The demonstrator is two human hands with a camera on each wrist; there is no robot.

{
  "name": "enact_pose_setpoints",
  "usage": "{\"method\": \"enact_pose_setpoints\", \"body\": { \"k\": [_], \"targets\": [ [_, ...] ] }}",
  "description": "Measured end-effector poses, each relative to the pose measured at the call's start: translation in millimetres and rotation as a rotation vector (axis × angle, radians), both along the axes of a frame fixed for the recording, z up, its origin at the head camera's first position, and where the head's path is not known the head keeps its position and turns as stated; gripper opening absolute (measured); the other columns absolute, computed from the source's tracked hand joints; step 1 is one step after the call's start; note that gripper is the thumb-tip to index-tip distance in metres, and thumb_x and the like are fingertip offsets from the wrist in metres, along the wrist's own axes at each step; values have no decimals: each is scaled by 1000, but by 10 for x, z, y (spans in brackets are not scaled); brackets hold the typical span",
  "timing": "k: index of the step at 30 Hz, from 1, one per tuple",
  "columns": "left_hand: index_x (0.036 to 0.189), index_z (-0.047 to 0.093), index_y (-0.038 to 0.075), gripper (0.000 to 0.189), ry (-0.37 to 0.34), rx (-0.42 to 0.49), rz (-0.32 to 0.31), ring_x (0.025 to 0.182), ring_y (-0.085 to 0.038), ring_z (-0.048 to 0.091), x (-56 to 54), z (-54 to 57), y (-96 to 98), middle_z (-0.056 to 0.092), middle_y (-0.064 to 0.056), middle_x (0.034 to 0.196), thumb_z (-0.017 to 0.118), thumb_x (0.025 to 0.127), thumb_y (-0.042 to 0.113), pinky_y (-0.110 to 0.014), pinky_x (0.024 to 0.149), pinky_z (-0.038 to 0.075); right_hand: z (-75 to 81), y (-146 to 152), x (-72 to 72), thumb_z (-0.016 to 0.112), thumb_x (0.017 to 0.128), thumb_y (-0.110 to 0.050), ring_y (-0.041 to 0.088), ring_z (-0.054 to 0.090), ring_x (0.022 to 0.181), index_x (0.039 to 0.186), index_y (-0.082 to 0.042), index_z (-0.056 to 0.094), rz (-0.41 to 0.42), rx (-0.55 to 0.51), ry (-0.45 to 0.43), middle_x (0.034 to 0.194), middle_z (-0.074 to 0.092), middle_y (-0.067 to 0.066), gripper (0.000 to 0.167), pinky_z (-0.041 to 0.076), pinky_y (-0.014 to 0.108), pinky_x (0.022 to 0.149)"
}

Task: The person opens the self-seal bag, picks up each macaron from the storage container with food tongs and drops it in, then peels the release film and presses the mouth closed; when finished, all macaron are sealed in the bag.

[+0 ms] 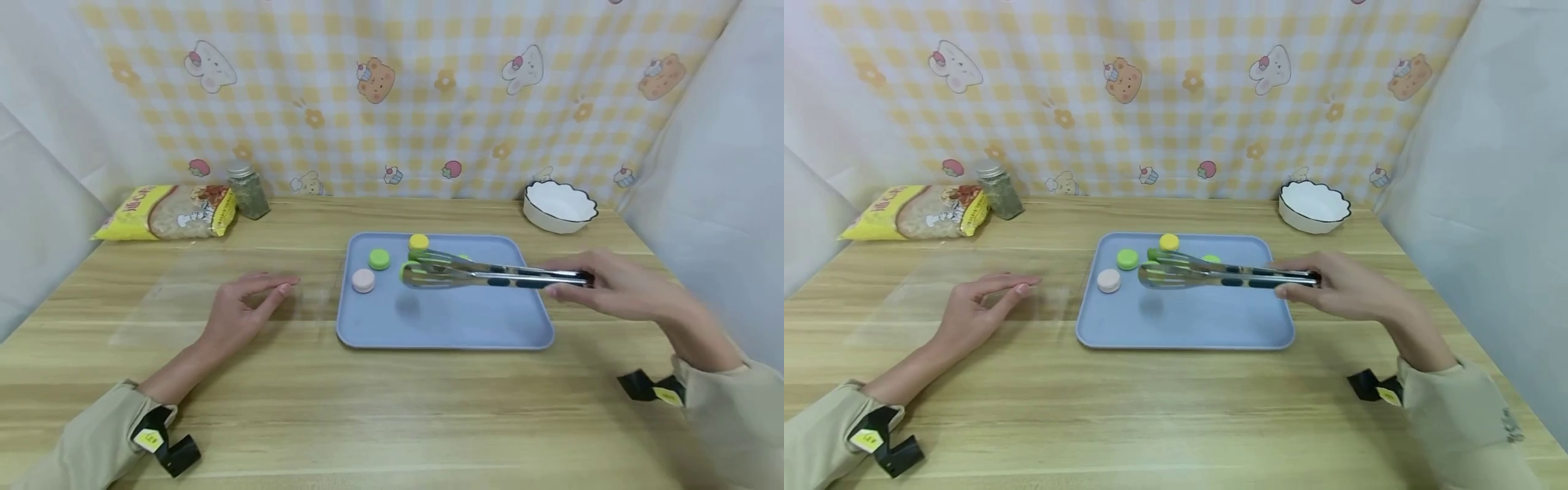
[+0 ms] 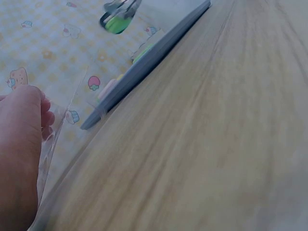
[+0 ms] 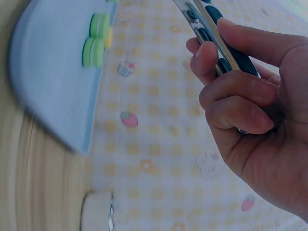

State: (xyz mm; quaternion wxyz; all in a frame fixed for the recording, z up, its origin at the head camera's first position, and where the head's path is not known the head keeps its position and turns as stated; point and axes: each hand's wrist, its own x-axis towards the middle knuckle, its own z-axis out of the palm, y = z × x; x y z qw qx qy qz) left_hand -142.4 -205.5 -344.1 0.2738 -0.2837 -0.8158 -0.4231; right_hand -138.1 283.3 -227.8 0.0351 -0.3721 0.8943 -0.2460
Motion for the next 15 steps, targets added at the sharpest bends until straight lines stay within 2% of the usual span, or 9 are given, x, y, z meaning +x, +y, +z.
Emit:
{"method": "enact_pose_setpoints", "body": {
  "k": [5,8,12,15],
  "targets": [
    [99,73,5,23,-6,9,-21,92,-10,62,-15,-8,-1,71,-6,95,67,80,-7,-19,87,43,-12,-396,-178,64,90,-21,3,40,47,122,-8,61,-27,41,-1,65,52,-14,35,38,23,45],
    [99,72,3,23,-5,10,-24,93,-10,62,-17,-15,-6,70,-7,96,66,80,-8,-17,86,44,-36,-644,-283,62,91,-25,6,43,48,123,-9,61,-10,55,-4,64,53,-11,36,39,25,46],
    [98,72,1,24,4,11,-22,93,-9,63,-20,-19,-11,70,-8,97,67,78,-11,-16,85,44,-67,-917,-377,61,92,-26,4,38,46,122,-11,62,84,63,26,62,52,-11,34,38,25,47],
    [97,72,0,26,23,16,-17,93,-8,63,-30,-19,-12,70,-10,96,68,75,-14,-15,84,45,-99,-1055,-386,60,92,-25,3,39,47,121,-11,63,150,68,33,68,55,-12,32,38,24,49]
  ]
}}
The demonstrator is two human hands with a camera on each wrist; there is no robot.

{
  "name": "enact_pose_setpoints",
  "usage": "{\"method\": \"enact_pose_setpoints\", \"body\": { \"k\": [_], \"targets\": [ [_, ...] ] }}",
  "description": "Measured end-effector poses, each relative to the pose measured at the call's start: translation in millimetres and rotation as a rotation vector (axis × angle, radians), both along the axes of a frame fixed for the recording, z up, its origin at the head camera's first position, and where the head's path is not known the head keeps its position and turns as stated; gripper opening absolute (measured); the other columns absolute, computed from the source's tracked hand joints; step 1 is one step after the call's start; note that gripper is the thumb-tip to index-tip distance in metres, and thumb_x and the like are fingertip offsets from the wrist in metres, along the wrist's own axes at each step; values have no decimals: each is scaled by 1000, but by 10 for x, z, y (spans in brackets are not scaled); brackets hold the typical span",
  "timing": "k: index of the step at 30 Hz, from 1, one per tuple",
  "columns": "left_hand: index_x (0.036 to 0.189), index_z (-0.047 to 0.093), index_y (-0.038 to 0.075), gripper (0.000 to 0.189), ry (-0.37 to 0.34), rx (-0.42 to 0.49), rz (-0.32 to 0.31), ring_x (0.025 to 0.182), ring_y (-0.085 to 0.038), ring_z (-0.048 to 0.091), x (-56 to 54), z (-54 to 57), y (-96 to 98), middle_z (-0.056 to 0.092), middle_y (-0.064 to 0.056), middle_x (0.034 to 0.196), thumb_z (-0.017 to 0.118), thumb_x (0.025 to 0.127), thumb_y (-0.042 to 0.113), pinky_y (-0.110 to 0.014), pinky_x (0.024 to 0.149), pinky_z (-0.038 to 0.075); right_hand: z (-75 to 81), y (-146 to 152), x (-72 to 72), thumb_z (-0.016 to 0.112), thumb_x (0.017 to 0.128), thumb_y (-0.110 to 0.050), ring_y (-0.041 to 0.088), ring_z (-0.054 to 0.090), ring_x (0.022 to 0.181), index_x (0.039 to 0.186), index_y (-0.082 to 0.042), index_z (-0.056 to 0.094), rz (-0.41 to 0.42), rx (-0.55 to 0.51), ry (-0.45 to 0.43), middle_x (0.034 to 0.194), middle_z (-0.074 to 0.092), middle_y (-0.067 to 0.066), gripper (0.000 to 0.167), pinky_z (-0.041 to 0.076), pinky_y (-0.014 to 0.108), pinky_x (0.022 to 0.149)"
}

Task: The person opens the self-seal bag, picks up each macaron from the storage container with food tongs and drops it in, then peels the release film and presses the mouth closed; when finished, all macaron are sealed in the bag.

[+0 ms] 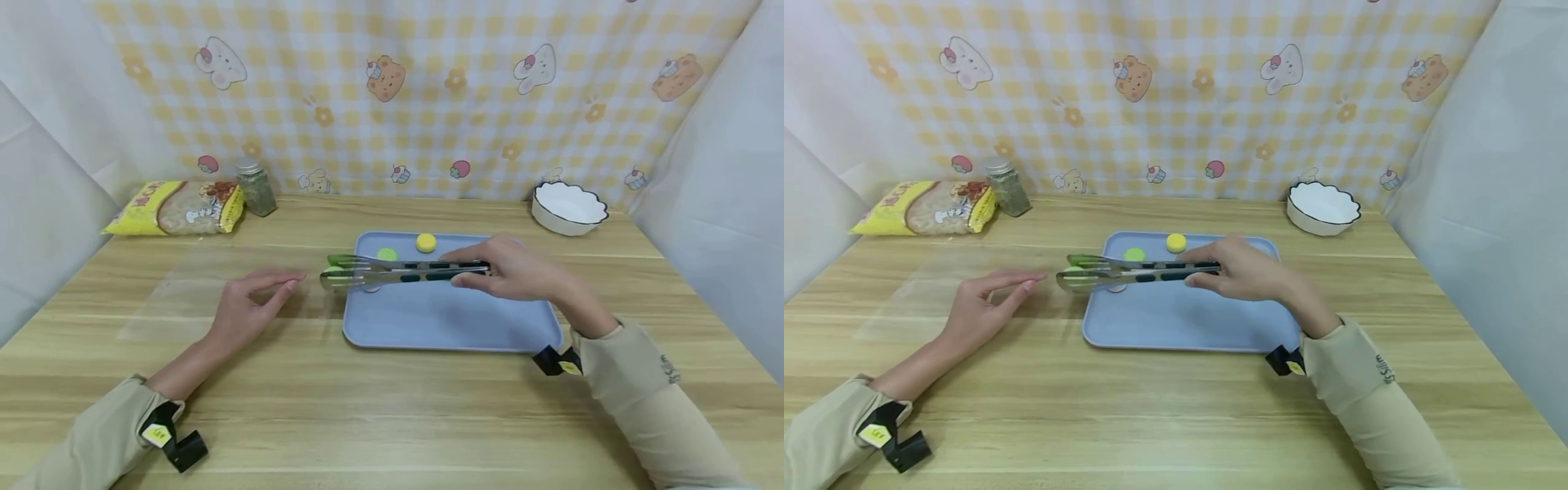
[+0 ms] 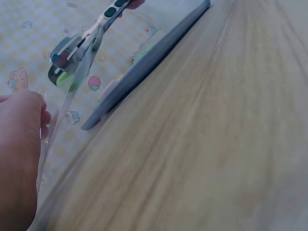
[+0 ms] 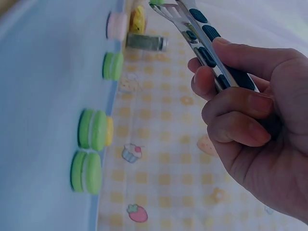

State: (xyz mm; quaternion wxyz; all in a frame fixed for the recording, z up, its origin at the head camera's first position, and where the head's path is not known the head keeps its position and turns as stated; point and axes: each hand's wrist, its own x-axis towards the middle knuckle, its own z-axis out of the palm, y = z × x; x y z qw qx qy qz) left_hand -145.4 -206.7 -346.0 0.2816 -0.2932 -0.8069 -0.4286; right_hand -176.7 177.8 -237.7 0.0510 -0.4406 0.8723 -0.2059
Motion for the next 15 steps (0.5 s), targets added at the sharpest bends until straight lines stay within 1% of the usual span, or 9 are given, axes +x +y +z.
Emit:
{"method": "enact_pose_setpoints", "body": {
  "k": [2,5,8,11,15],
  "targets": [
    [97,72,-1,26,7,3,5,93,-7,62,-6,5,8,70,-10,96,68,75,-15,-15,84,45,-26,-58,18,61,92,-23,2,39,49,120,-10,63,30,-1,-4,69,56,-11,31,38,24,50],
    [97,71,-2,24,5,11,21,94,-4,61,-3,15,13,70,-11,96,67,76,-14,-16,84,45,-67,-135,52,61,91,-20,3,40,51,119,-9,64,50,9,-26,71,56,-9,30,39,24,50],
    [97,71,-1,22,0,25,43,94,0,61,17,32,23,70,-11,96,67,78,-12,-16,85,45,-84,-197,92,61,91,-21,2,39,49,118,-9,64,65,33,-53,67,53,-10,29,38,23,48],
    [97,71,-2,21,4,51,59,94,1,61,32,48,37,70,-12,95,66,78,-11,-15,84,45,-68,-233,121,61,91,-21,1,38,47,117,-10,64,70,40,-74,61,48,-11,29,36,22,46],
    [96,71,-3,21,7,87,57,92,1,62,34,42,47,69,-14,95,67,78,-12,-16,83,46,-24,-221,130,62,91,-20,2,38,49,116,-9,65,56,23,-72,61,47,-12,28,36,22,48]
  ]
}}
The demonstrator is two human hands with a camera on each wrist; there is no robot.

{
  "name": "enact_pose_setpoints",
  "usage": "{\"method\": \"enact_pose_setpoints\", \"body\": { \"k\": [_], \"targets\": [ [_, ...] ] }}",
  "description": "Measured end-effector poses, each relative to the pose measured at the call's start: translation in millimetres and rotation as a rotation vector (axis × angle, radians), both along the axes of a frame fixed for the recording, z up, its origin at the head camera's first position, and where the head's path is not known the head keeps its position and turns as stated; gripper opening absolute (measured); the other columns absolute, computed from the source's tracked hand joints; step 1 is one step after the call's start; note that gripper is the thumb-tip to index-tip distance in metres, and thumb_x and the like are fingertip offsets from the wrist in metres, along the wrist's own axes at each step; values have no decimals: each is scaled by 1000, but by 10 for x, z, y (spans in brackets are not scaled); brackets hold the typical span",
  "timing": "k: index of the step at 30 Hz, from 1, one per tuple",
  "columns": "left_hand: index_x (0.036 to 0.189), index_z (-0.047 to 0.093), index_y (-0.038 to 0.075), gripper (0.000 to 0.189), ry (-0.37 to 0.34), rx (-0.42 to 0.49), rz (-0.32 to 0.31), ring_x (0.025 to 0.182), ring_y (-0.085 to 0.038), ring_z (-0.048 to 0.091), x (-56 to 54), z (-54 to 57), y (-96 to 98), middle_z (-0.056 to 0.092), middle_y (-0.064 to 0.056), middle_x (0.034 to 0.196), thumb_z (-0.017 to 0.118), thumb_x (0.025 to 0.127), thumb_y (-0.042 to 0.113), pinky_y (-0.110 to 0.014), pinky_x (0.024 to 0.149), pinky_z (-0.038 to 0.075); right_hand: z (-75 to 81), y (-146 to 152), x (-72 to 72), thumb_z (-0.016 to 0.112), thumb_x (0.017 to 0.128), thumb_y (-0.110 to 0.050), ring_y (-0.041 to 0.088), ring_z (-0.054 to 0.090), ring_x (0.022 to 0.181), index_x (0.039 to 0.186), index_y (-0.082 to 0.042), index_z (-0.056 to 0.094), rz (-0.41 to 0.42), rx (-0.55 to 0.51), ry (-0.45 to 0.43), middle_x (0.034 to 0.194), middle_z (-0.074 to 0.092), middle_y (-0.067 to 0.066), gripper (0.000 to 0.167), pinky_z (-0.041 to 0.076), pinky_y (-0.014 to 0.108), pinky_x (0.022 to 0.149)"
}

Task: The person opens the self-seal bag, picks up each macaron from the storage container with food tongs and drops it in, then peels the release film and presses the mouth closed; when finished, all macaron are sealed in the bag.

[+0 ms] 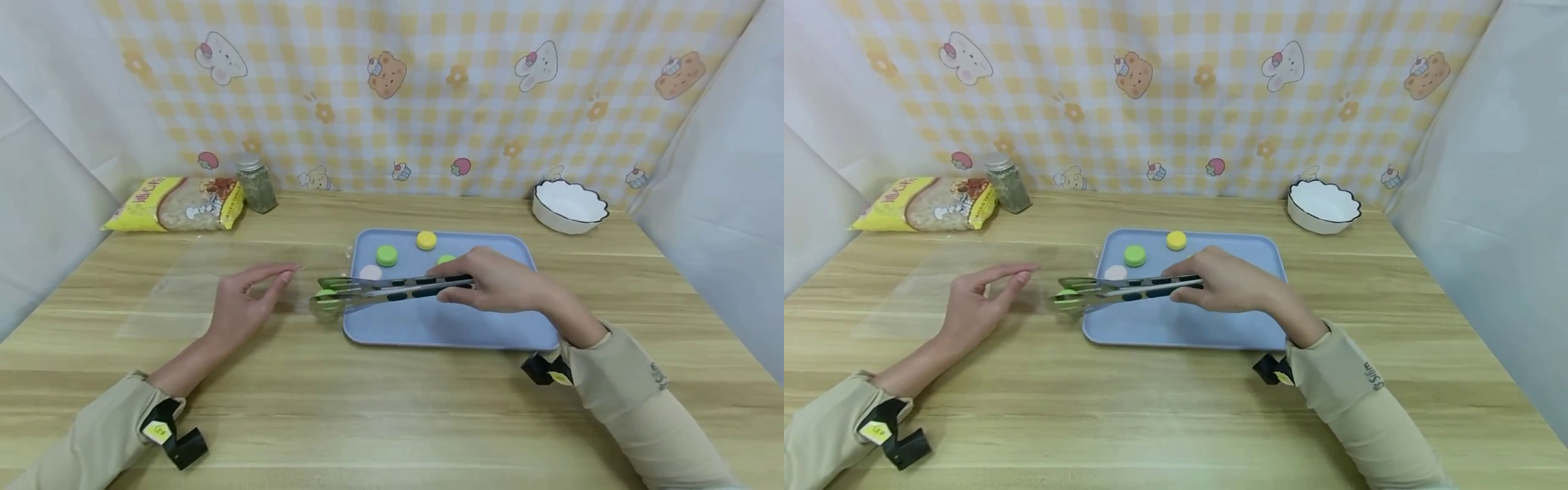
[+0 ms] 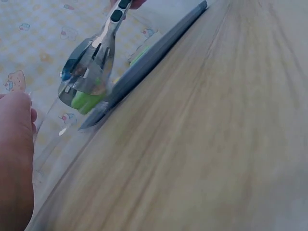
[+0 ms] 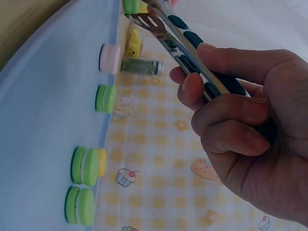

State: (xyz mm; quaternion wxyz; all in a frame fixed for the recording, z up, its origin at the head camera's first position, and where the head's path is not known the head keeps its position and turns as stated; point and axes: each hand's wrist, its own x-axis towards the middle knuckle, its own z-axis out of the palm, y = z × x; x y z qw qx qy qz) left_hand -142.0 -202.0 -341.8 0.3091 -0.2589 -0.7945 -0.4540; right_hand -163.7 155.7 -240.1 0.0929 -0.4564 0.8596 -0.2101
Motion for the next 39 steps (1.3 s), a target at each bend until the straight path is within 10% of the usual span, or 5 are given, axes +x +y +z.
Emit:
{"method": "enact_pose_setpoints", "body": {
  "k": [9,39],
  "targets": [
    [99,72,1,19,-34,1,-27,92,-8,64,-17,-46,-26,70,-7,97,66,82,-6,-21,85,47,34,26,-57,62,90,-16,5,40,49,117,-6,64,-89,6,3,63,51,-9,29,38,25,51],
    [102,71,2,26,-7,80,-74,87,-20,64,13,63,22,70,-8,98,61,83,-13,-17,73,47,-295,-856,-316,61,91,-19,11,48,62,111,-8,67,15,-103,-97,77,60,-3,23,38,24,57]
  ]
}}
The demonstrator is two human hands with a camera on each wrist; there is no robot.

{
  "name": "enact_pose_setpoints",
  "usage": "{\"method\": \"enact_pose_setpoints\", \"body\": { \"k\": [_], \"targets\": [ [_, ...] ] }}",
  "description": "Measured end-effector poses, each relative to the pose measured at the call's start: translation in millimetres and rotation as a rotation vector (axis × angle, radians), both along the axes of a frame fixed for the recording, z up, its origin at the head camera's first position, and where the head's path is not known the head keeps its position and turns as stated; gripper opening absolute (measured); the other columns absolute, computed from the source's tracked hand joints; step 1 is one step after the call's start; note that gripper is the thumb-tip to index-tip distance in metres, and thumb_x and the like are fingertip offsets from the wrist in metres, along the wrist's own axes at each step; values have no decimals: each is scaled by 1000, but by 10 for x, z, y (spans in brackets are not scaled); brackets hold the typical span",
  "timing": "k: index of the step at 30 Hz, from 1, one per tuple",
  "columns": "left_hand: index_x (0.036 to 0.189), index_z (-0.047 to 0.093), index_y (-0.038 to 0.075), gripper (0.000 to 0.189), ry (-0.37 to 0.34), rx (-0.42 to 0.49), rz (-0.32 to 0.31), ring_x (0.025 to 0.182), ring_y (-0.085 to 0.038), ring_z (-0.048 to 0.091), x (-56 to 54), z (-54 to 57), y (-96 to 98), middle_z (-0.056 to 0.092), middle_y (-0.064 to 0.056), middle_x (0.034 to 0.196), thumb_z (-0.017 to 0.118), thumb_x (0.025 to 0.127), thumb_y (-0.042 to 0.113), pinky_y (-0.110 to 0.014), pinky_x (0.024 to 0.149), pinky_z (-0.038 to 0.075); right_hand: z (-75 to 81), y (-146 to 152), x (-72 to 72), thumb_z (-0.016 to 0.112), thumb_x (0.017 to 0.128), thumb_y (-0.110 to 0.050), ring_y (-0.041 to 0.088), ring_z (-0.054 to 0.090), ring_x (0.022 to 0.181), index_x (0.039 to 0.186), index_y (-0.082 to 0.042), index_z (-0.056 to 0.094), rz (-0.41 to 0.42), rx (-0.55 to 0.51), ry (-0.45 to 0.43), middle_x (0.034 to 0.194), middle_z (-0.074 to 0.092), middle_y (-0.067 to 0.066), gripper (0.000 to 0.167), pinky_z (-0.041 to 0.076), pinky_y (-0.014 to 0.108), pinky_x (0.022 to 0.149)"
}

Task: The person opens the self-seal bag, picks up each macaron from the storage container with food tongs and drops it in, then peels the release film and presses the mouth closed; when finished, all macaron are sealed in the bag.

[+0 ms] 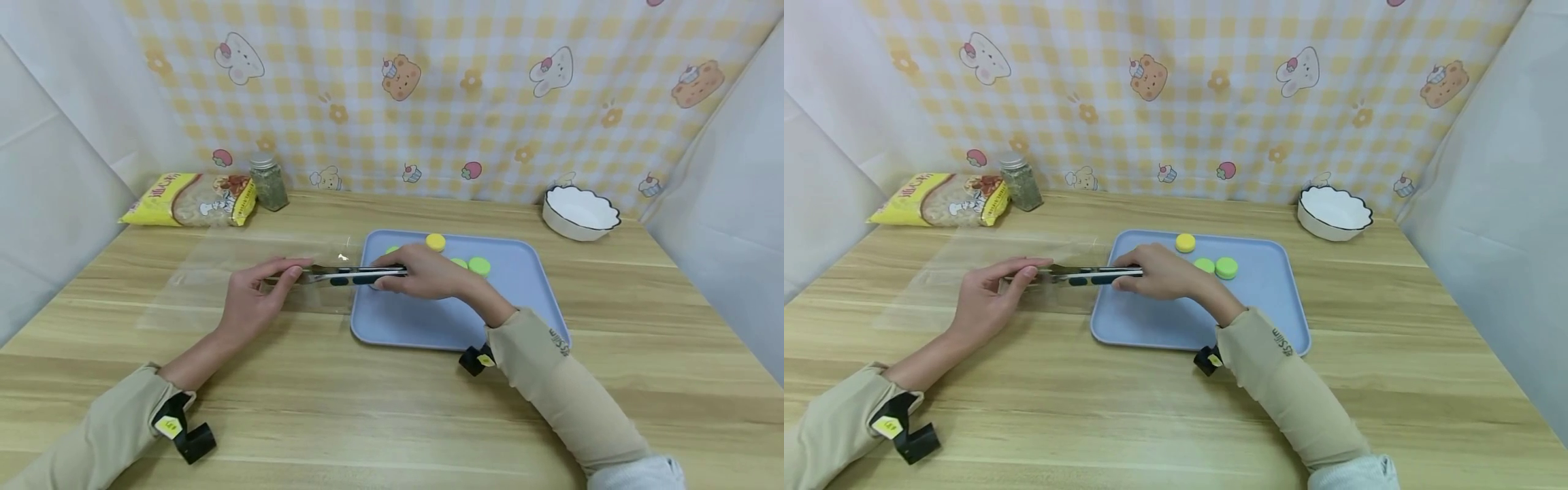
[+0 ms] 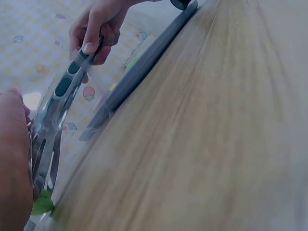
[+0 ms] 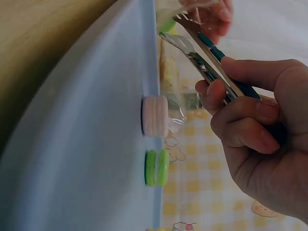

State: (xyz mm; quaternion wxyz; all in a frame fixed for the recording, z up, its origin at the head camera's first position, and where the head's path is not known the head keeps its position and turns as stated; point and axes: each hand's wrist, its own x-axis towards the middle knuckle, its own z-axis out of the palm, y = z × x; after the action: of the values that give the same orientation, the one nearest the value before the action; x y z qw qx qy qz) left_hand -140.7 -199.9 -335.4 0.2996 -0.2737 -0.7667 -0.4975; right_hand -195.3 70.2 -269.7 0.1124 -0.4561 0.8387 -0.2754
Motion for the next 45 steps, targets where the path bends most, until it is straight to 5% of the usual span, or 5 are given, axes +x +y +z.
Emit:
{"method": "enact_pose_setpoints", "body": {
  "k": [10,19,24,35,45],
  "targets": [
    [97,70,-5,20,55,-16,19,93,-11,64,122,235,119,70,-15,93,60,82,-14,-29,95,42,-53,-167,22,60,92,-19,9,42,54,116,-7,65,-17,-8,44,72,58,-3,28,35,22,53],
    [96,70,-6,16,74,-13,19,76,-18,66,206,358,161,69,-17,91,61,84,-11,-32,97,41,-86,-381,20,60,92,-19,9,43,59,119,-7,63,18,-32,69,84,63,-2,30,36,21,56],
    [97,69,-8,17,70,-9,-2,83,-14,66,219,392,172,69,-18,91,59,84,-13,-33,97,41,-103,-460,34,59,92,-18,7,43,56,121,-6,62,29,-46,85,93,65,-1,31,37,20,56],
    [95,69,-9,15,82,3,-8,81,-10,65,218,397,156,69,-19,90,58,85,-10,-32,95,42,-76,-498,52,59,93,-19,8,47,60,123,-6,60,24,-18,100,101,66,1,33,39,20,60],
    [94,66,-14,15,95,11,-3,91,-13,63,240,481,143,66,-26,92,55,84,-15,-17,68,47,36,-276,63,61,92,-19,5,48,59,121,-3,61,43,47,83,94,67,1,33,40,21,59]
  ]
}}
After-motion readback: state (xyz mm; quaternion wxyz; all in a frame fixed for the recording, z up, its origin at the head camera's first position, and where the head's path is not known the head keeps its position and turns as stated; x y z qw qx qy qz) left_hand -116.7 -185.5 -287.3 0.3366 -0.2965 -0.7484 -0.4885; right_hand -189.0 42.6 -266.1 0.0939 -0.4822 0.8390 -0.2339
